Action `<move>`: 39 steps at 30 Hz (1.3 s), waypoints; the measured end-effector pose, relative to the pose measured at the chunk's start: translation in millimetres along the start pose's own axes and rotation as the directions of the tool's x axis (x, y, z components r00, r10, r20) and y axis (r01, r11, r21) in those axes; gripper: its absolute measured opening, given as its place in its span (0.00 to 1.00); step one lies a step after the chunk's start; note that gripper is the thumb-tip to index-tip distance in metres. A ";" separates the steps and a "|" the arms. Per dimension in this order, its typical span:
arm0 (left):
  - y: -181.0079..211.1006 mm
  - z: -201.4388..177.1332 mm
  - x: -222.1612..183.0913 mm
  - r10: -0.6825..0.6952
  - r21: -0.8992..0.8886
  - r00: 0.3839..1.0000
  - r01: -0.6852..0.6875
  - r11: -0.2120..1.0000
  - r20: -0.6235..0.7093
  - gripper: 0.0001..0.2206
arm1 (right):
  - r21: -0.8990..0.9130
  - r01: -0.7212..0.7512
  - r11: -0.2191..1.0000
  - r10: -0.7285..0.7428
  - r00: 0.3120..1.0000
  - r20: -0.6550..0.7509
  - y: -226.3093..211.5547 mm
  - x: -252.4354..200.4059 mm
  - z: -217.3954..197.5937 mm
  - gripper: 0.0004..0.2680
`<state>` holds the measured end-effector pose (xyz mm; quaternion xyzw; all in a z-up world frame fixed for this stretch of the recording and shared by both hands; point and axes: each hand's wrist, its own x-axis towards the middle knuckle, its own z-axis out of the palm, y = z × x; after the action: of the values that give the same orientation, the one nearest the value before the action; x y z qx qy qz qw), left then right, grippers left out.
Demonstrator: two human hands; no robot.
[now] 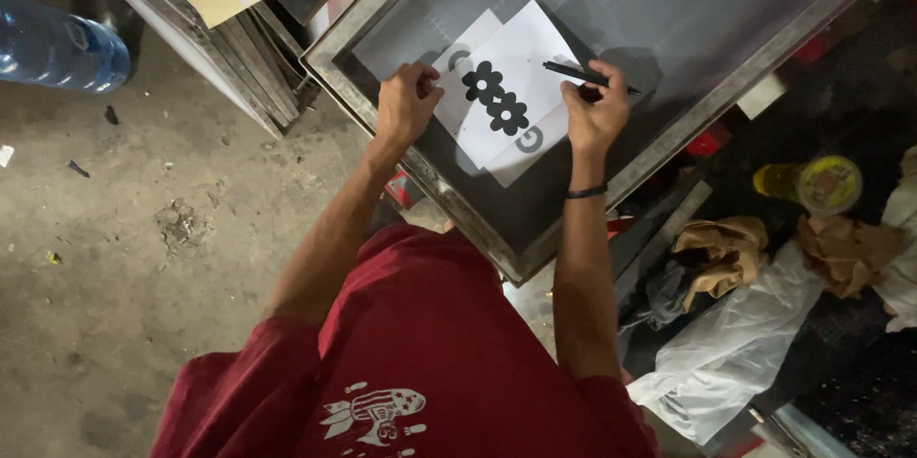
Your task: The person aligns a printed design on a screen printing frame and marks the frame with a pen for registration.
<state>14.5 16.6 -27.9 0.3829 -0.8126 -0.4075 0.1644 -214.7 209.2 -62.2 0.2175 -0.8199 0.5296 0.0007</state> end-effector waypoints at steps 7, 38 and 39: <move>-7.6 5.0 2.6 0.010 0.029 1.000 -0.010 1.000 0.000 0.10 | 0.034 -0.019 0.999 0.020 1.000 -0.019 -1.7 0.7 1.9 0.17; 53.8 2.5 -13.0 0.554 0.578 0.820 -0.525 0.625 0.146 0.15 | -0.028 -0.026 0.999 0.026 1.000 -0.013 2.2 1.6 0.9 0.17; 59.8 0.9 -14.4 0.665 0.586 0.719 -0.633 0.506 0.203 0.12 | 0.000 -0.034 0.999 0.034 0.999 -0.019 2.0 1.7 1.9 0.16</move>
<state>-5.8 50.4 19.3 0.0918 -0.9774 -0.0166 0.1896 -216.5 207.7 -64.4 0.1984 -0.8235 0.5315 -0.0007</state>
